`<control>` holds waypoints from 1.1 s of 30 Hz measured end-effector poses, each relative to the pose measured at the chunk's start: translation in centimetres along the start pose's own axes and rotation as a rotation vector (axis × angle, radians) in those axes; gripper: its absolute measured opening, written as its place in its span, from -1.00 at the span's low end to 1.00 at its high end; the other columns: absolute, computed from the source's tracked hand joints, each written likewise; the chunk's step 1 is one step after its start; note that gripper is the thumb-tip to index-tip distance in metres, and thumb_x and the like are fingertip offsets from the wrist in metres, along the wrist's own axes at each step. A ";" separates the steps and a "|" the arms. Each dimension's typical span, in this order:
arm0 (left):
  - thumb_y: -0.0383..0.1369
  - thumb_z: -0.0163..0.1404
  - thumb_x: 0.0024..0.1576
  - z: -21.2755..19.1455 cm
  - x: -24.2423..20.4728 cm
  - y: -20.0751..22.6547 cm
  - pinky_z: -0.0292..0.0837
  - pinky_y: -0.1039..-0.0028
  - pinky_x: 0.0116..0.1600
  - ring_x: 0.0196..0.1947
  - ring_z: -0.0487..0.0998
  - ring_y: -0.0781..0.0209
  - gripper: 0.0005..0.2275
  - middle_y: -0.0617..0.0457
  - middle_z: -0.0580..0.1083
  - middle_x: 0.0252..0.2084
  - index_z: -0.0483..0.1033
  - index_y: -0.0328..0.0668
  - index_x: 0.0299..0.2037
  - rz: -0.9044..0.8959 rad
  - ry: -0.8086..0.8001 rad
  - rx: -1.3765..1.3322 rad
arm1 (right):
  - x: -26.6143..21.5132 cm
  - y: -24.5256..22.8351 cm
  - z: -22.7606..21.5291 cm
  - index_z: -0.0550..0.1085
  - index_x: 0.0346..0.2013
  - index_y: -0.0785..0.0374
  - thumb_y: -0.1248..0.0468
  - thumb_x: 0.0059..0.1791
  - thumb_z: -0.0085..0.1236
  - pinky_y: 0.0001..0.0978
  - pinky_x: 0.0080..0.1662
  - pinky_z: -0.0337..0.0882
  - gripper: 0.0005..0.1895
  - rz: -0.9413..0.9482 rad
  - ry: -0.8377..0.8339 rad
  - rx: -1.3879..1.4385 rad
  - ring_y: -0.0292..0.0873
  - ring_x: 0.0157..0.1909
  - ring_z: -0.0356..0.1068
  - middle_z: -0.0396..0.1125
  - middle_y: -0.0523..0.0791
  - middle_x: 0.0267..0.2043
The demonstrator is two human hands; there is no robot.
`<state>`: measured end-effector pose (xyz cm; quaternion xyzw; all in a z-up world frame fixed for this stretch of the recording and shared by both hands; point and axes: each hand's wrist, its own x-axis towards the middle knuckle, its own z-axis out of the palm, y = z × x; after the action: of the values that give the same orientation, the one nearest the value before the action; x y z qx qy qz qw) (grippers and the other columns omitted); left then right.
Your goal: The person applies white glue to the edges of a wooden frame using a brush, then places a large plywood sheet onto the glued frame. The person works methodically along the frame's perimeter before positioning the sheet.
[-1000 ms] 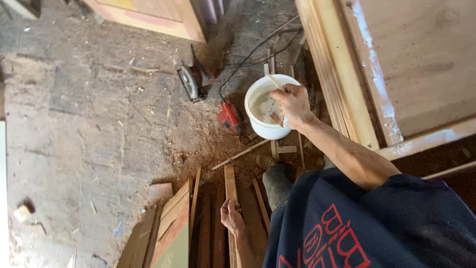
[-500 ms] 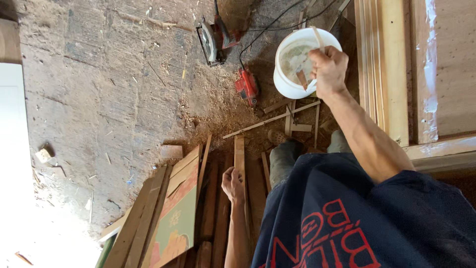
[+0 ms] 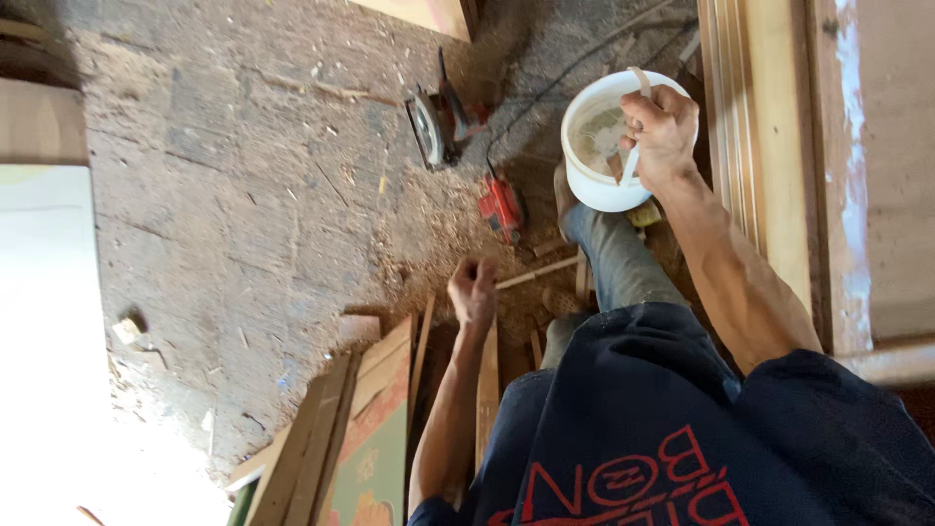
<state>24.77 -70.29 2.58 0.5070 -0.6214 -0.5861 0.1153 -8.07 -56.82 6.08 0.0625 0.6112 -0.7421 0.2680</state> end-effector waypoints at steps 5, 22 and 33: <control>-0.06 0.14 0.17 5.4 8.1 6.1 0.24 0.51 -0.48 -0.57 0.26 0.47 -0.65 0.21 0.35 -0.55 0.46 -0.18 -0.42 0.115 -0.123 -0.239 | 9.1 1.2 2.8 0.45 -0.32 0.31 0.34 -0.03 0.24 -0.37 -0.53 0.21 -0.87 -0.050 -0.023 0.019 -0.25 -0.62 0.21 0.25 -0.14 -0.52; -0.17 -0.11 0.29 23.3 37.4 25.3 0.18 0.39 -0.50 -0.62 0.24 0.29 -0.62 0.11 0.23 -0.67 0.42 -0.29 -0.51 0.185 -0.310 0.302 | 31.5 -11.6 10.9 0.45 -0.28 0.40 0.17 -0.12 0.27 -0.29 -0.44 0.22 -0.67 0.099 0.236 -0.080 -0.21 -0.48 0.25 0.28 -0.10 -0.50; 0.01 -0.11 0.30 37.0 52.8 38.3 0.26 0.11 -0.29 -0.48 0.29 0.06 -0.46 -0.05 0.25 -0.56 0.39 -0.40 -0.51 0.175 -0.611 0.436 | 42.9 -26.5 5.1 0.50 -0.19 0.45 0.19 -0.07 0.19 -0.28 -0.39 0.28 -0.67 -0.002 0.545 0.068 -0.16 -0.46 0.28 0.35 -0.03 -0.44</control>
<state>-45.74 -95.74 0.57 0.2667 -0.7779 -0.5524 -0.1363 -55.83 -72.46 12.48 0.2684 0.6358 -0.7180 0.0906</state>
